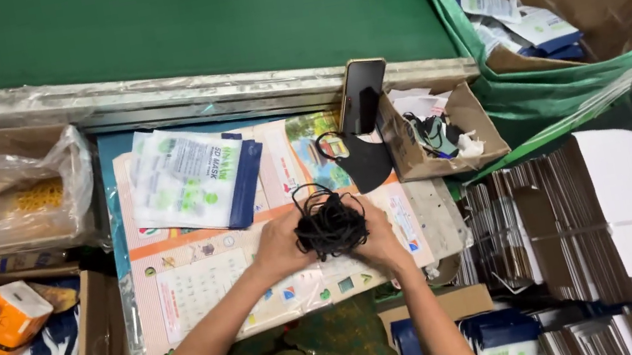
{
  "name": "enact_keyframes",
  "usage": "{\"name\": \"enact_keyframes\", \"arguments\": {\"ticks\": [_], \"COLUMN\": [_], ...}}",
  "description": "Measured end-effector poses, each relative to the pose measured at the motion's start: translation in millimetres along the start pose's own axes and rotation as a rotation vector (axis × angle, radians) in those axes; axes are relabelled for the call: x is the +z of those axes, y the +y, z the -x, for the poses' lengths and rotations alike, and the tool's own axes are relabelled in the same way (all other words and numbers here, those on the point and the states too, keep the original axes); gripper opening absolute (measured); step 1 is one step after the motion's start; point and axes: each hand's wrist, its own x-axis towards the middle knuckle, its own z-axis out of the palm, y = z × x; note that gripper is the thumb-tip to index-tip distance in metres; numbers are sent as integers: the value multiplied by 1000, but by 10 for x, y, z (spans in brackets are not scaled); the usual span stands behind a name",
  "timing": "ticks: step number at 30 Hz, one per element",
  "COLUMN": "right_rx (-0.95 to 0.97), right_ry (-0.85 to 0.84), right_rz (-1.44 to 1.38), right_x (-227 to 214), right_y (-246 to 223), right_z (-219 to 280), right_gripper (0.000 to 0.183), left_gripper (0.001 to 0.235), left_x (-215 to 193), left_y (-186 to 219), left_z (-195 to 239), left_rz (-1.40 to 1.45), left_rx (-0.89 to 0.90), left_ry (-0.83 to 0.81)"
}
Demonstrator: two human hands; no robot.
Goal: The recorder is manually assembling, folding, and inserting black fabric face masks into plastic packaging at a workstation.
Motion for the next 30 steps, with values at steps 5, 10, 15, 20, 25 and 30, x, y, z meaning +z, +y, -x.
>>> {"name": "enact_keyframes", "arguments": {"ticks": [5, 10, 15, 20, 25, 30], "right_rx": [389, 514, -39, 100, 574, 565], "right_ry": [-43, -112, -293, -154, 339, 422], "right_rz": [-446, -361, -116, 33, -593, -882], "right_x": [56, 510, 151, 355, 52, 67], "right_y": [-244, 664, 301, 799, 347, -57], "right_z": [4, 442, 249, 675, 440, 212], "right_gripper": [66, 58, 78, 50, 49, 64], "left_gripper": [37, 24, 15, 22, 33, 25], "left_x": [121, 145, -62, -235, -468, -312], "left_y": [-211, -349, -29, -143, -812, -1227], "left_z": [103, 50, -84, -278, -328, -271], "left_rz": [-71, -66, 8, 79, -548, -567], "left_rx": [-71, -79, 68, 4, -42, -137], "left_ry": [-125, -261, -543, 24, 394, 329]}}
